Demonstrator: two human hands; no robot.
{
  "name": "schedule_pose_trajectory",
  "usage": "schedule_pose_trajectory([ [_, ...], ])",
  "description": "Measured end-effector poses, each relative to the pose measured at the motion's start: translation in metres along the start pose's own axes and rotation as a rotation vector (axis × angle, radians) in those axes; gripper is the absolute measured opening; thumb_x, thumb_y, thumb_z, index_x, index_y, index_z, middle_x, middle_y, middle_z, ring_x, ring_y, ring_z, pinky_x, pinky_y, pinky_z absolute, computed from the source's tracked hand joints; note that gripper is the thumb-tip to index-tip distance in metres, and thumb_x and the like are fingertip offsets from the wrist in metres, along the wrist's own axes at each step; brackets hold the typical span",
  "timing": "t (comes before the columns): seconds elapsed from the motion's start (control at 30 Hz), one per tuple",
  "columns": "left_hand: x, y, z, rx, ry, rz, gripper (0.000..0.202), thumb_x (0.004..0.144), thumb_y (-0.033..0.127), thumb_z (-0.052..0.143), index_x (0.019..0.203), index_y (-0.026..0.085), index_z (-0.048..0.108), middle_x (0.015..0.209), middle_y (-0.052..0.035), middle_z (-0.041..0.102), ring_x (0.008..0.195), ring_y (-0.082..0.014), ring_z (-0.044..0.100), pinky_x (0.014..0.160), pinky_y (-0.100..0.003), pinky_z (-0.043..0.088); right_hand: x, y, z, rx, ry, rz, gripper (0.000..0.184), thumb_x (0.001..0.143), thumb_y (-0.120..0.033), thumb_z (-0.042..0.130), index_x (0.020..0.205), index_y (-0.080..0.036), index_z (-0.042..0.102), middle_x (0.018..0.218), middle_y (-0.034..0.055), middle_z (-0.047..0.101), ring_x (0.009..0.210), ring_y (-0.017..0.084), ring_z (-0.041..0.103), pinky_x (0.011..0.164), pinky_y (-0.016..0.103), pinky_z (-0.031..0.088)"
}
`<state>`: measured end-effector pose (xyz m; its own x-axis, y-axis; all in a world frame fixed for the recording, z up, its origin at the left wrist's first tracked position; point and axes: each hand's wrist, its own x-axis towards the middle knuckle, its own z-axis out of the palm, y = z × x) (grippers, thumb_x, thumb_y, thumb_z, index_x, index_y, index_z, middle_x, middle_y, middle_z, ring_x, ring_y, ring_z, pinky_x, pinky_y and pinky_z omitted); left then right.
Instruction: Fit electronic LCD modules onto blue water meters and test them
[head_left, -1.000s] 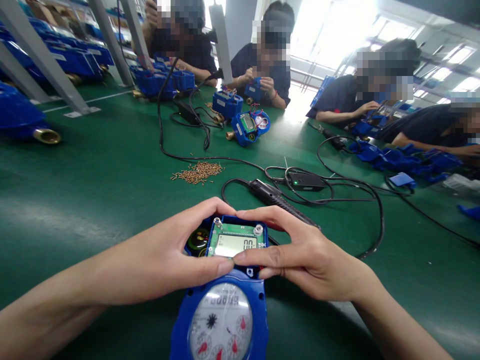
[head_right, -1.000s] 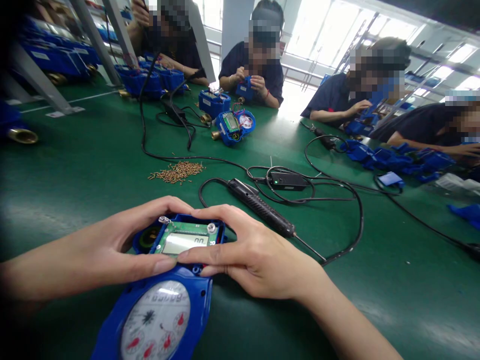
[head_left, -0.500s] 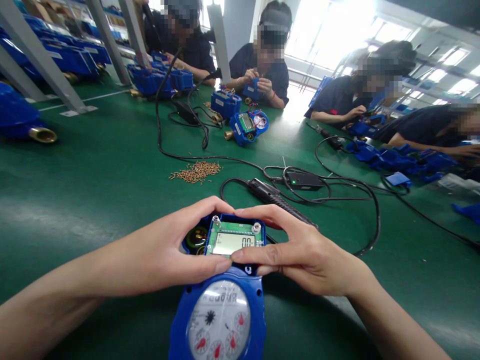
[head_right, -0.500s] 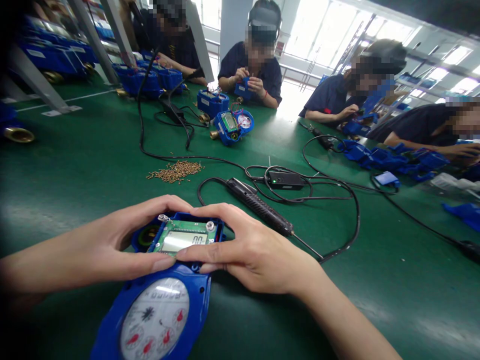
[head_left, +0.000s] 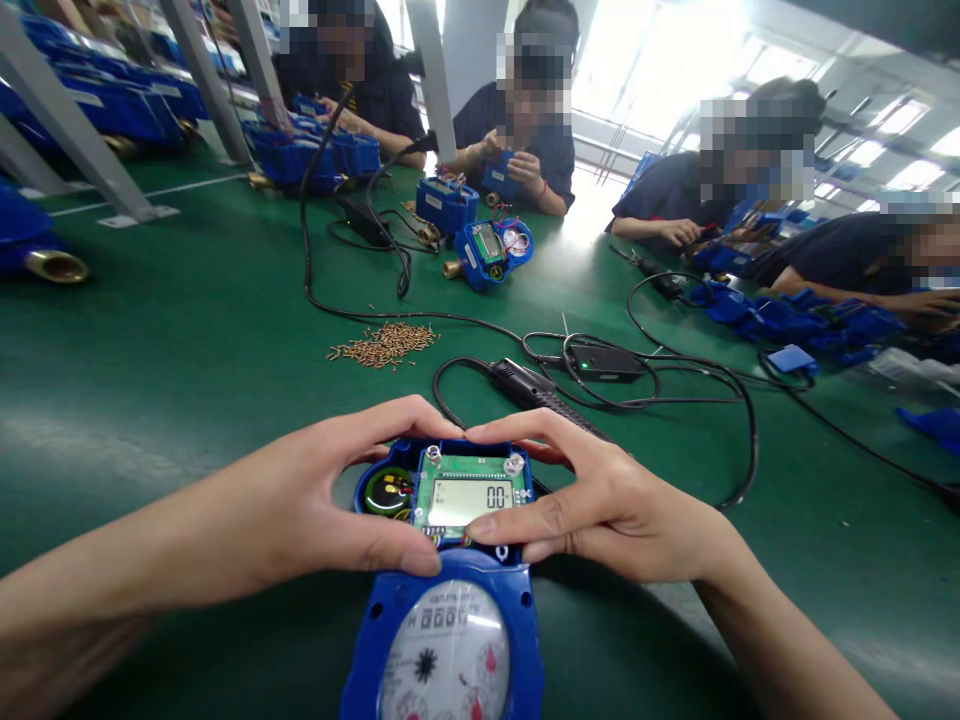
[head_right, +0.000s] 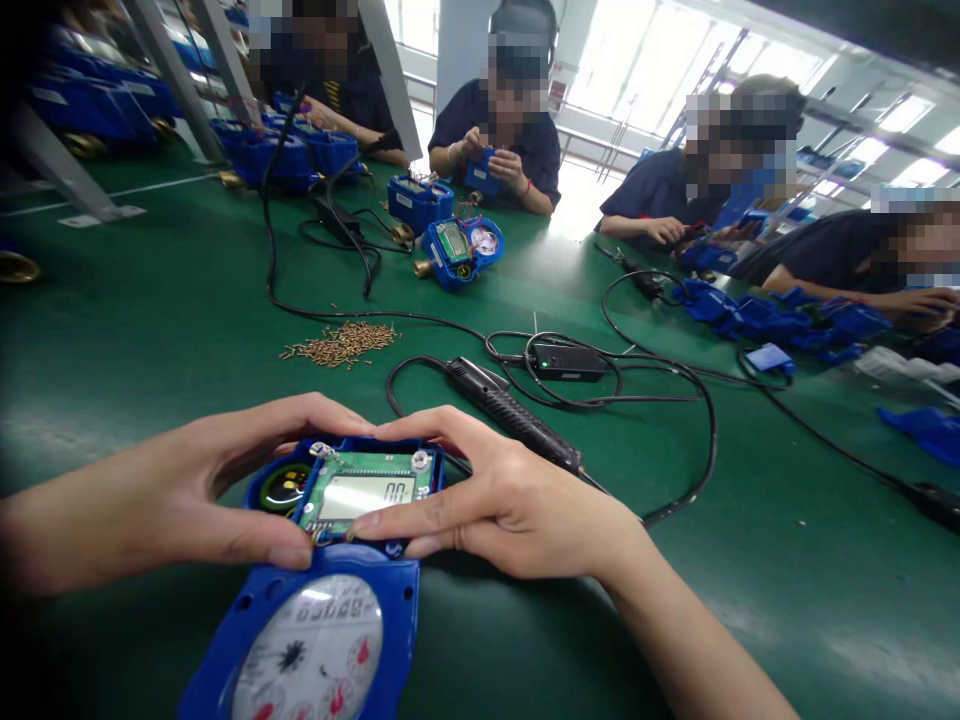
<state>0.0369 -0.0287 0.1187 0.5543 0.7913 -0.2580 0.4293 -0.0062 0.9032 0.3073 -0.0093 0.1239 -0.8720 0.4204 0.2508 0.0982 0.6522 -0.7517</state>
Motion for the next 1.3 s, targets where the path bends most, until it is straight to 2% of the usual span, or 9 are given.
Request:
schedule_pose_trajectory([
  [0.2,0.001,-0.003,0.000,0.054,0.025,-0.017,0.055,0.072,0.042,0.083,0.121,0.037,0.059,0.117,0.0069,0.067,0.111,-0.0256,0.061,0.091,-0.031,0.049,0.001,0.013,0.005,0.222,0.033,-0.023,0.032,0.091,-0.024,0.068,0.124,-0.025,0.068,0.147,0.0104,0.045,0.134,0.023,0.047,0.115,0.038,0.039],
  [0.37,0.002,-0.009,-0.001,0.089,0.015,-0.035,0.054,0.072,0.044,0.082,0.120,0.037,0.059,0.119,0.0064,0.068,0.115,-0.0275,0.059,0.085,-0.026,0.053,-0.007,0.026,0.020,0.465,0.052,0.031,0.033,0.096,-0.030,0.062,0.129,-0.037,0.064,0.156,0.0034,0.035,0.142,0.025,0.038,0.119,0.042,0.032],
  [0.53,0.000,-0.015,-0.004,0.059,-0.025,-0.004,0.055,0.073,0.050,0.079,0.122,0.038,0.059,0.124,0.0067,0.067,0.119,-0.0303,0.058,0.080,-0.024,0.054,-0.014,0.036,0.031,0.615,0.049,0.105,0.053,0.095,-0.028,0.063,0.142,-0.047,0.047,0.161,-0.0014,0.028,0.149,0.023,0.028,0.117,0.045,0.032],
  [0.7,0.002,-0.014,-0.004,0.008,-0.050,0.003,0.056,0.073,0.050,0.079,0.124,0.039,0.058,0.123,0.0066,0.067,0.116,-0.0282,0.059,0.085,-0.026,0.052,-0.012,0.032,0.032,0.666,0.088,0.130,0.055,0.092,-0.037,0.067,0.143,-0.042,0.049,0.160,0.0024,0.032,0.150,0.026,0.027,0.119,0.048,0.028],
  [0.8,0.001,-0.014,-0.004,0.028,-0.039,0.004,0.054,0.073,0.050,0.080,0.122,0.040,0.059,0.120,0.0084,0.067,0.115,-0.0275,0.059,0.086,-0.025,0.051,-0.011,0.029,0.036,0.653,0.108,0.133,0.050,0.094,-0.030,0.064,0.140,-0.043,0.052,0.159,0.0012,0.034,0.149,0.024,0.029,0.118,0.046,0.029],
  [0.97,0.000,-0.020,-0.004,0.011,-0.034,0.001,0.061,0.068,0.050,0.083,0.124,0.043,0.058,0.126,0.0071,0.066,0.120,-0.0318,0.057,0.081,-0.027,0.053,-0.013,0.035,0.043,0.779,0.161,0.172,0.062,0.089,-0.027,0.071,0.143,-0.045,0.047,0.158,0.0017,0.036,0.149,0.024,0.028,0.116,0.047,0.032],
  [1.13,0.002,-0.013,-0.004,0.000,-0.047,-0.016,0.057,0.072,0.049,0.081,0.124,0.041,0.059,0.127,0.0047,0.065,0.121,-0.0321,0.055,0.084,-0.030,0.052,-0.015,0.033,0.036,0.659,0.147,0.194,0.051,0.097,-0.038,0.060,0.146,-0.040,0.046,0.159,0.0018,0.037,0.148,0.022,0.030,0.119,0.044,0.030],
  [1.23,0.002,-0.003,-0.005,-0.007,-0.068,-0.005,0.054,0.073,0.047,0.082,0.122,0.038,0.060,0.123,0.0041,0.066,0.116,-0.0286,0.059,0.089,-0.030,0.051,-0.012,0.018,0.036,0.319,0.307,0.169,0.048,0.095,-0.047,0.060,0.141,-0.036,0.053,0.154,0.0025,0.041,0.145,0.023,0.033,0.120,0.043,0.028],
  [1.3,0.002,0.003,-0.005,0.003,-0.068,0.021,0.050,0.074,0.044,0.082,0.119,0.036,0.061,0.120,0.0045,0.066,0.112,-0.0259,0.061,0.090,-0.030,0.050,-0.009,0.006,0.041,0.050,0.380,0.131,0.043,0.094,-0.043,0.062,0.137,-0.036,0.057,0.152,0.0003,0.041,0.145,0.021,0.031,0.123,0.040,0.024],
])
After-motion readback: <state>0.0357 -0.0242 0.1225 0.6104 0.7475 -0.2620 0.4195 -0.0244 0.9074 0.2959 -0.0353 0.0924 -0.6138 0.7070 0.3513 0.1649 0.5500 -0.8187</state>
